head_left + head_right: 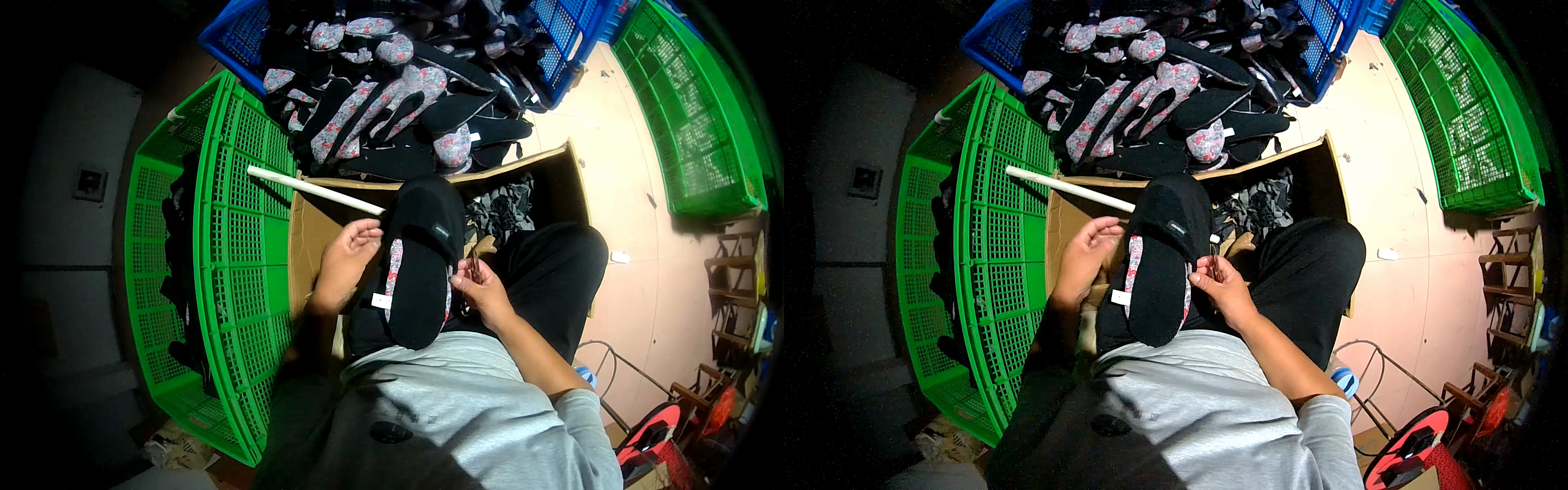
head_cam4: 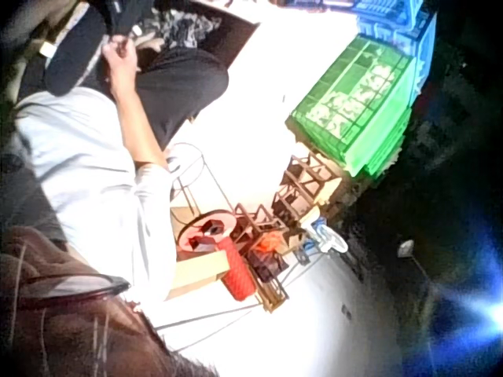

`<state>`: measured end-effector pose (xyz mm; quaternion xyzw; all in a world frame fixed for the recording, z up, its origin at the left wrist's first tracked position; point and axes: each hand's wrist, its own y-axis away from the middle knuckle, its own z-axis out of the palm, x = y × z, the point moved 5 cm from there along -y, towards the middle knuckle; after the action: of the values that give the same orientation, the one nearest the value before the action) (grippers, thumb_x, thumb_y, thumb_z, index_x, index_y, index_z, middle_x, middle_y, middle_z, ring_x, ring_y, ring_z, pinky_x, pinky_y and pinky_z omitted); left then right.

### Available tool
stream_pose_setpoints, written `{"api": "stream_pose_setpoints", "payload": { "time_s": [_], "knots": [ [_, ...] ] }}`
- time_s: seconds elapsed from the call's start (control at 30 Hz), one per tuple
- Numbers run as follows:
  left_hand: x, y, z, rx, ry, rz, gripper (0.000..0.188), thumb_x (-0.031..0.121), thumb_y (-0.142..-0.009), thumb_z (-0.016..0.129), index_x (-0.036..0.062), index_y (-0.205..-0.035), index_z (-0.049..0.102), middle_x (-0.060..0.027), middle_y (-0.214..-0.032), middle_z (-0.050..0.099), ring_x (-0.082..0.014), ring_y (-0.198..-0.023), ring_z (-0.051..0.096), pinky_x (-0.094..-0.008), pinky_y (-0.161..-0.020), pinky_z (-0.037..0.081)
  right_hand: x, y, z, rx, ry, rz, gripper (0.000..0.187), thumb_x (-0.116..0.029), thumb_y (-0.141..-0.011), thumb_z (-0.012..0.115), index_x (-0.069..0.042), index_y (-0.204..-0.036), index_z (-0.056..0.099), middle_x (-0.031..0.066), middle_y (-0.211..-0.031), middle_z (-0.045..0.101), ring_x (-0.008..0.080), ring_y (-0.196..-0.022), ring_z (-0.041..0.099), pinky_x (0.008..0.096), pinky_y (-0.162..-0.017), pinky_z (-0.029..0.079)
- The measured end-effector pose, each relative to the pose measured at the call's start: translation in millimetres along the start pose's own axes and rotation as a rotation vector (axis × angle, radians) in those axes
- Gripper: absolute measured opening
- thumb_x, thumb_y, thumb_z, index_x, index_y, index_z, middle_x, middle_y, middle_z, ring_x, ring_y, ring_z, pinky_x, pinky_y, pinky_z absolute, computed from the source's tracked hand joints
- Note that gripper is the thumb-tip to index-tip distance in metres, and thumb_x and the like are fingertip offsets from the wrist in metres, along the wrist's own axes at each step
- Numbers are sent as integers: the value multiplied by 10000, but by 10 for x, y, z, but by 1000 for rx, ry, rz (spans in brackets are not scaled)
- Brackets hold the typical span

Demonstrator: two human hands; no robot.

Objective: The person sits on the floor and sews a patterned fabric upper onto a black slipper sole using a needle and thread. They repeatedly pull the thread through the fabric, secure the upper to the sole, and trim excess thread. The finished slippers are placed into a green crate.

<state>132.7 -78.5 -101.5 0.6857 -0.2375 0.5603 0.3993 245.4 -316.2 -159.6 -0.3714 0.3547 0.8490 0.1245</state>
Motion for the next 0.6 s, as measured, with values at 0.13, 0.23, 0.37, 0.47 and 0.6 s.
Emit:
{"api": "stream_pose_setpoints", "payload": {
  "time_s": [0.13,0.23,0.37,0.47,0.6],
  "knots": [
    [-125,113,77,-147,171,-185,358,-20,-915,591,-14,-1267,528,-70,-1138,582,-130,-1052,566,-266,-944,462,-4,12,21,8,18,0,283,-94,-875,742,-64,-1099,571,-42,-899,570,54,-838,536,205,-794,445],
    [-202,137,121,-133,208,-217,349,-36,-917,585,-28,-1258,514,-71,-1090,598,-132,-999,587,-264,-904,484,-4,5,44,-5,4,12,281,-76,-870,742,-69,-1091,569,-53,-880,571,41,-808,530,194,-767,443],
    [-247,148,164,-131,304,-234,324,-51,-909,596,-32,-1222,514,-81,-1039,612,-129,-949,608,-258,-864,501,-32,18,84,-6,-7,32,278,-65,-866,742,-74,-1081,566,-67,-852,573,27,-773,525,177,-733,439],
    [-265,163,181,-129,321,-213,326,-49,-895,626,-17,-1202,521,-72,-1017,626,-124,-938,618,-256,-859,507,-1,13,87,19,-40,29,267,-82,-865,746,-90,-1064,569,-72,-829,576,22,-710,514,164,-651,421],
    [-277,183,249,-130,349,-151,320,-67,-875,646,4,-1161,522,-49,-970,613,-108,-886,607,-245,-820,509,47,20,57,23,-11,53,246,-113,-859,760,-124,-1008,564,-82,-772,556,20,-584,466,170,-498,353]
  ]
}}
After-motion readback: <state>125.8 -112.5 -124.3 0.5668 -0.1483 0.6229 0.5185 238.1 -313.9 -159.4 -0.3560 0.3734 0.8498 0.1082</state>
